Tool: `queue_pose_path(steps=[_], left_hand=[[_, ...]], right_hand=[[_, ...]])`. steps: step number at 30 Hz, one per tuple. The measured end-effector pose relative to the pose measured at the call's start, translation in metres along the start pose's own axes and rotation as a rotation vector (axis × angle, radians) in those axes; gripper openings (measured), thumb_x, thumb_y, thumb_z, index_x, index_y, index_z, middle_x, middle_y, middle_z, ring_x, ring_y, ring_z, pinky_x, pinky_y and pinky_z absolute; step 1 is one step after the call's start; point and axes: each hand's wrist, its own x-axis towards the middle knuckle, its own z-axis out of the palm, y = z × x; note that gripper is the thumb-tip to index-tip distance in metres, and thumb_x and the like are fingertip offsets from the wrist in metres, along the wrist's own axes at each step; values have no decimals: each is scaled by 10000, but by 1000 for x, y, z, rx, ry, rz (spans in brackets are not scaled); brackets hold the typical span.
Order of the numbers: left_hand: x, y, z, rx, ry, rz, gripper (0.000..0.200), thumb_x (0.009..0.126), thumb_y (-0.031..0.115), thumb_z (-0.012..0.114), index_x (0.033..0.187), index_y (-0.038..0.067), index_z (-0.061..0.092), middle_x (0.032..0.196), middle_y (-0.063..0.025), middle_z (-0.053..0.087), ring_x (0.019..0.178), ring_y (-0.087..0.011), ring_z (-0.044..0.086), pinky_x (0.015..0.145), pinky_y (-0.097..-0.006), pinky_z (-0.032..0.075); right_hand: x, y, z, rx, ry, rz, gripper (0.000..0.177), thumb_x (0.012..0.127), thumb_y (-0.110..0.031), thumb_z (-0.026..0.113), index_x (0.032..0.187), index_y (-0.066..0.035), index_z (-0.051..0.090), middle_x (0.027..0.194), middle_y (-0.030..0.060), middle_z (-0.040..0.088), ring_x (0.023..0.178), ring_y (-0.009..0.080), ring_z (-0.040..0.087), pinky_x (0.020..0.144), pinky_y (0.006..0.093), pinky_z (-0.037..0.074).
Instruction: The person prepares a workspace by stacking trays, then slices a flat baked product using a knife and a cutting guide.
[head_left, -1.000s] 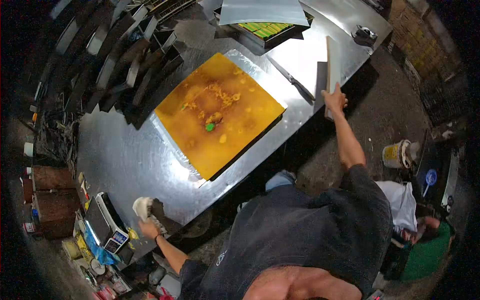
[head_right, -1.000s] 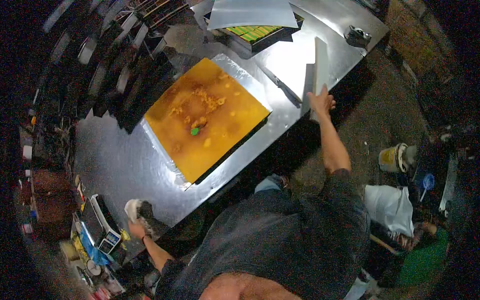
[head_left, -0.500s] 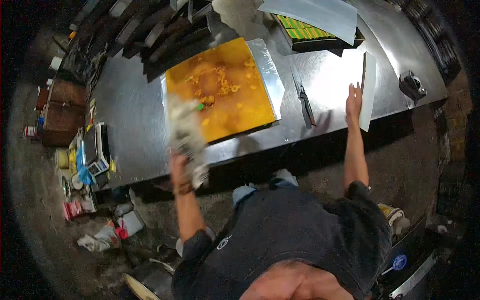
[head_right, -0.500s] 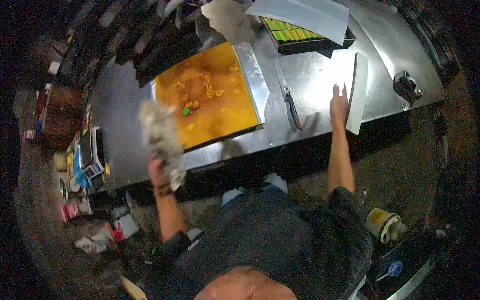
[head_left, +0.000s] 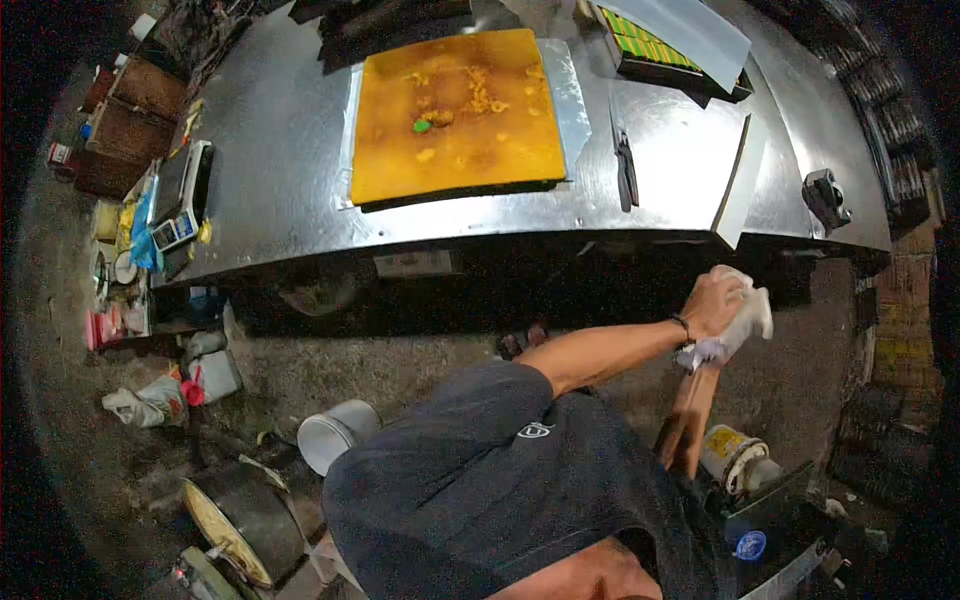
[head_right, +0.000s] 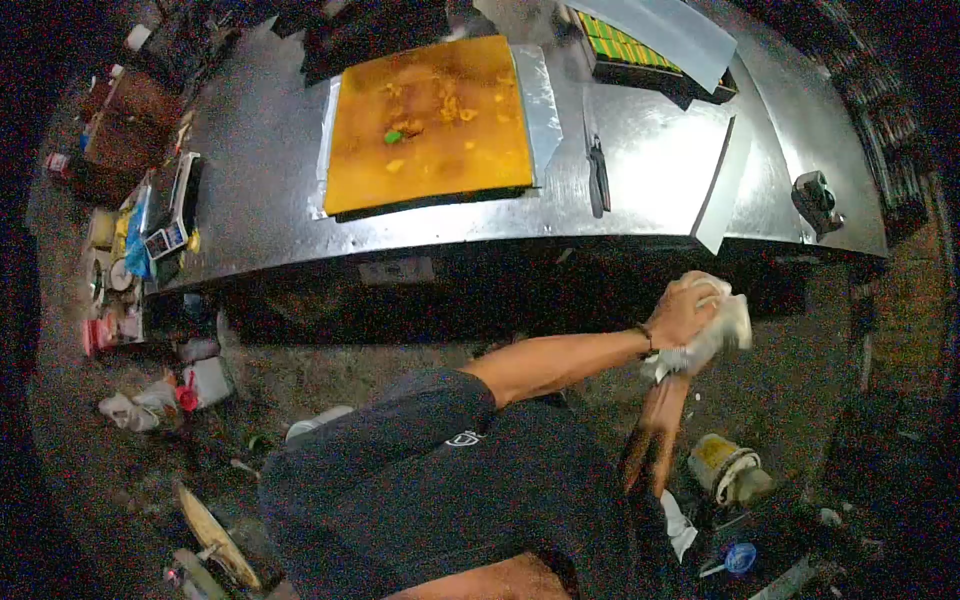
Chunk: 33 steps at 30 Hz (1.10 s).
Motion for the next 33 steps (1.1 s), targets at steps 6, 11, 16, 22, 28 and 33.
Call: queue_pose_path(steps=[6, 11, 16, 22, 28, 33], left_hand=[[2, -19, 21, 54, 70, -77, 317, 919, 306, 553, 1037, 31, 659, 1055, -208, 609, 1007, -393, 586, 856, -458, 484], [28, -24, 44, -47, -102, -167, 393, 954, 374, 514, 1061, 18, 641, 1003, -231, 625, 970, -415, 601, 849, -479, 485], [22, -44, 117, 24, -53, 404, 460, 1009, 379, 405, 1177, -4, 599, 1033, -183, 659, 1000, -377, 618, 913, -445, 479], [117, -74, 89, -433, -156, -271, 366, 980, 298, 483, 1074, -14, 649, 973, -154, 690, 809, -203, 663, 773, -407, 534], [141, -77, 114, -94, -330, -279, 568, 882, 254, 639, 1361, 0, 466, 1261, -217, 568, 1216, -294, 524, 1002, -414, 433], [157, -47, 106, 30, -795, -217, 599, 867, 188, 653, 1377, -11, 411, 1390, -230, 447, 1328, -304, 393, 1072, -406, 346]], right_hand=[[-27, -32, 0, 16, 24, 36, 460, 1033, -292, 376, 1388, -9, 450, 1352, 121, 548, 1232, 262, 537, 1062, 406, 408], [-18, -69, 1, -239, 80, -187, 525, 1021, -359, 407, 1445, -50, 402, 1465, 116, 438, 1317, 288, 454, 1097, 425, 363], [36, -60, -57, 77, 188, -162, 490, 1011, -412, 432, 1361, -72, 476, 1349, 87, 535, 1246, 229, 513, 1087, 377, 395], [92, -87, -13, -440, -31, -126, 516, 1037, -187, 408, 1497, 16, 297, 1483, 152, 426, 1349, 233, 421, 1109, 347, 334], [180, -137, -34, 436, 10, 154, 535, 1037, -188, 417, 1540, -85, 268, 1592, 67, 262, 1430, 231, 288, 1132, 336, 287], [232, -134, -51, -612, 205, -204, 585, 914, -22, 560, 1471, -13, 381, 1505, 145, 403, 1331, 231, 434, 1101, 312, 326]])
